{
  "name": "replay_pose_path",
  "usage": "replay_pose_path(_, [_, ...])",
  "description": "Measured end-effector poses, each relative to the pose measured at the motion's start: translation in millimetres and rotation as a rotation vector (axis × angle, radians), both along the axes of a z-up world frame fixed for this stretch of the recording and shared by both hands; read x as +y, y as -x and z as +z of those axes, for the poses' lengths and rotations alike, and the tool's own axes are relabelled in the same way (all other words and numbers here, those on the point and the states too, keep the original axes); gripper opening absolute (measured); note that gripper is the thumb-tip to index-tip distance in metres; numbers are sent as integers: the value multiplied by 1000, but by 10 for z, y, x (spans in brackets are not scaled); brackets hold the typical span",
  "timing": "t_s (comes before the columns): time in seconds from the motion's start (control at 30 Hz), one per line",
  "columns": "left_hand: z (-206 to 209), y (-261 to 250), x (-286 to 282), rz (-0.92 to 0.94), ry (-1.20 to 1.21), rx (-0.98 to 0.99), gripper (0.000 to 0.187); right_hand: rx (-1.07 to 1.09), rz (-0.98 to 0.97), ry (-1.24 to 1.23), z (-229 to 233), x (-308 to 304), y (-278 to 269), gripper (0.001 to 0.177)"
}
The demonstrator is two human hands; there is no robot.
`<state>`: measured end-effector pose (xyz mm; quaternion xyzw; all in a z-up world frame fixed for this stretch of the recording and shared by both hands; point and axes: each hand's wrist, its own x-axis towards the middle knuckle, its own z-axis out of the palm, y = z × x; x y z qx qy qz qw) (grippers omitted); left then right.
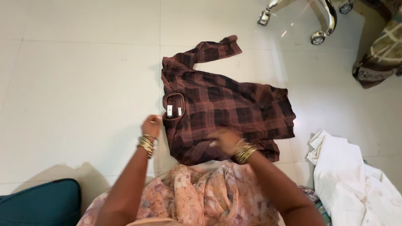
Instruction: The person buttons a brown plaid shirt while it is spread on the floor and then folds the garment.
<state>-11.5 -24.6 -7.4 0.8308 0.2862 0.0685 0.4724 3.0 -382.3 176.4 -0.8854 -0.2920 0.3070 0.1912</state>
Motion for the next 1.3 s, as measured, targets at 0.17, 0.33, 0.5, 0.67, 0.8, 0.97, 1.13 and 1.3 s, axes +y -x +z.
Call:
replay_pose_path(0.17, [684,372,-732,-281,-252,341,86,-280,-249,44,-686,-1307,-470,41])
replay_pose_path(0.33, [889,368,-413,-300,-538,597,89,-315,-289,163,-1247,-1963,-321,60])
replay_pose_path(0.5, [462,342,-213,-157,-992,389,81,-58,-483,82,-942,-1739,-559,54])
replay_pose_path(0.67, [384,520,-499,-554,-792,226,85,-452,-621,307,-627,-1238,-1055,97])
replay_pose_path(0.8, [411,532,-525,-515,-805,236,85,-267,-427,548,-1074,-1320,-1533,59])
replay_pose_path(0.97, [513,507,-556,-529,-812,295,89,-670,-984,-128,-1210,-2112,-3126,23])
replay_pose_path(1.13, [525,486,-560,-525,-816,314,91,-1077,-888,-875,-984,-1577,-3257,70])
replay_pose_path(1.3, [533,519,-568,-510,-791,316,91,-406,-421,-404,-1003,-69,-1321,84])
